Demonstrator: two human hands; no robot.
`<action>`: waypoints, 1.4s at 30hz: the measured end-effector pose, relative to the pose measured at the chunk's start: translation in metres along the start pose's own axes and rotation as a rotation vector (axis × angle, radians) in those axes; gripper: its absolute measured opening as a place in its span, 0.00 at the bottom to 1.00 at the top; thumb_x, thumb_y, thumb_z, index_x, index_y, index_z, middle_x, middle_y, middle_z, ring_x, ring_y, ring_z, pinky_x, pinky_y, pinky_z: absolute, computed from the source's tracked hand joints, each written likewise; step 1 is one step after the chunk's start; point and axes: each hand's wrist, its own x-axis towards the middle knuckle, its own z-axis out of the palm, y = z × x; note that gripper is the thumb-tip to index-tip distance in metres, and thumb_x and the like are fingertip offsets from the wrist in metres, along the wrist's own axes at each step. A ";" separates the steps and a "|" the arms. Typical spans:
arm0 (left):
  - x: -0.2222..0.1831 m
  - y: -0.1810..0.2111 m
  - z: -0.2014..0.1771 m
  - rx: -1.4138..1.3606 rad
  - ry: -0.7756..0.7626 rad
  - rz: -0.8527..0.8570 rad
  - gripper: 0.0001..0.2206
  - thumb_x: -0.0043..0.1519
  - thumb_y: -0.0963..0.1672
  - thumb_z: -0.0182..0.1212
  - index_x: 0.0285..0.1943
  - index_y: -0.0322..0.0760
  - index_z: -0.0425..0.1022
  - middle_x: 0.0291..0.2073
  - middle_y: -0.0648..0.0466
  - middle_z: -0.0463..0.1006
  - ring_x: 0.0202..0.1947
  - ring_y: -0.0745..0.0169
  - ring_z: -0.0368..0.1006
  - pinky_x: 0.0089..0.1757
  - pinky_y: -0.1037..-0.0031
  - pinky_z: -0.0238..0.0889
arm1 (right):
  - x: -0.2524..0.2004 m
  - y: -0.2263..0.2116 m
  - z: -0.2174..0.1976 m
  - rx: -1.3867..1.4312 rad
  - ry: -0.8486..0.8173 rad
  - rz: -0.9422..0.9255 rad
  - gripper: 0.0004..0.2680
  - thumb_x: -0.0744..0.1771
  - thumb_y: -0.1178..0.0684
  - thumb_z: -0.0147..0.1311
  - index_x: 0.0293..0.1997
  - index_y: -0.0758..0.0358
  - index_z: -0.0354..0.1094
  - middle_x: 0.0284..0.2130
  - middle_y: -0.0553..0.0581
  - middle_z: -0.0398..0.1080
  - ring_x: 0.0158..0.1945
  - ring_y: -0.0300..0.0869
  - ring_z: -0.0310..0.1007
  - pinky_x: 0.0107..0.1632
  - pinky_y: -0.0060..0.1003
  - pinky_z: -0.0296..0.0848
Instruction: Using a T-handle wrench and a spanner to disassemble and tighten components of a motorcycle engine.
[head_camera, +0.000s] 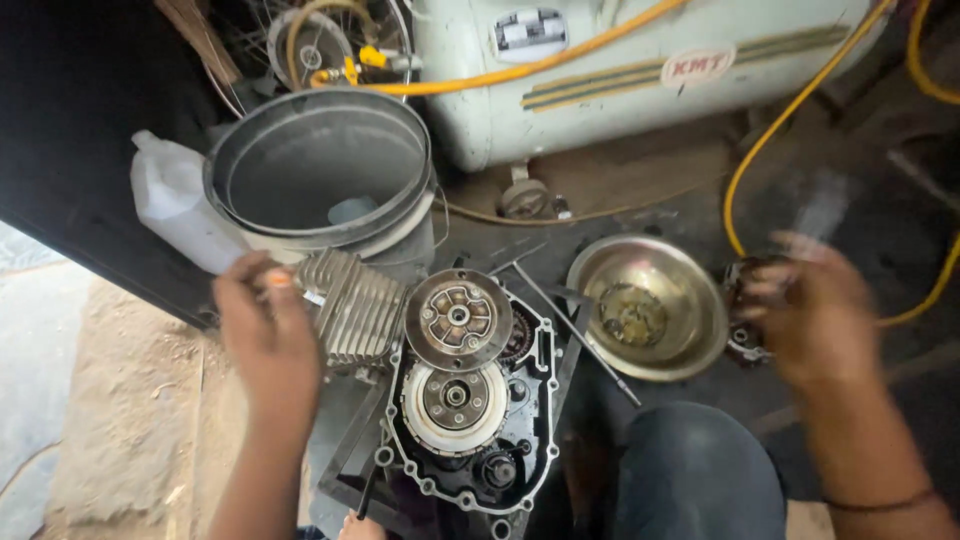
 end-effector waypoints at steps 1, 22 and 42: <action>0.000 0.001 0.000 0.054 -0.031 0.021 0.12 0.74 0.43 0.52 0.62 0.28 0.67 0.50 0.43 0.76 0.51 0.51 0.74 0.55 0.65 0.65 | -0.018 -0.010 0.044 -0.326 -0.104 0.083 0.07 0.70 0.57 0.48 0.53 0.59 0.68 0.32 0.51 0.67 0.32 0.37 0.67 0.36 0.32 0.69; -0.021 0.060 0.019 0.202 -0.619 0.326 0.08 0.58 0.47 0.66 0.42 0.43 0.82 0.46 0.53 0.80 0.50 0.48 0.74 0.49 0.55 0.61 | -0.098 0.109 0.076 -0.854 -0.717 0.195 0.08 0.67 0.55 0.54 0.47 0.64 0.75 0.25 0.48 0.72 0.28 0.31 0.71 0.31 0.28 0.69; -0.038 0.054 0.023 0.291 -0.807 0.501 0.13 0.56 0.48 0.66 0.46 0.42 0.83 0.53 0.54 0.78 0.57 0.50 0.68 0.55 0.53 0.56 | -0.067 0.076 0.106 -1.087 -0.757 0.018 0.07 0.65 0.52 0.61 0.44 0.58 0.79 0.26 0.50 0.77 0.23 0.34 0.68 0.28 0.31 0.67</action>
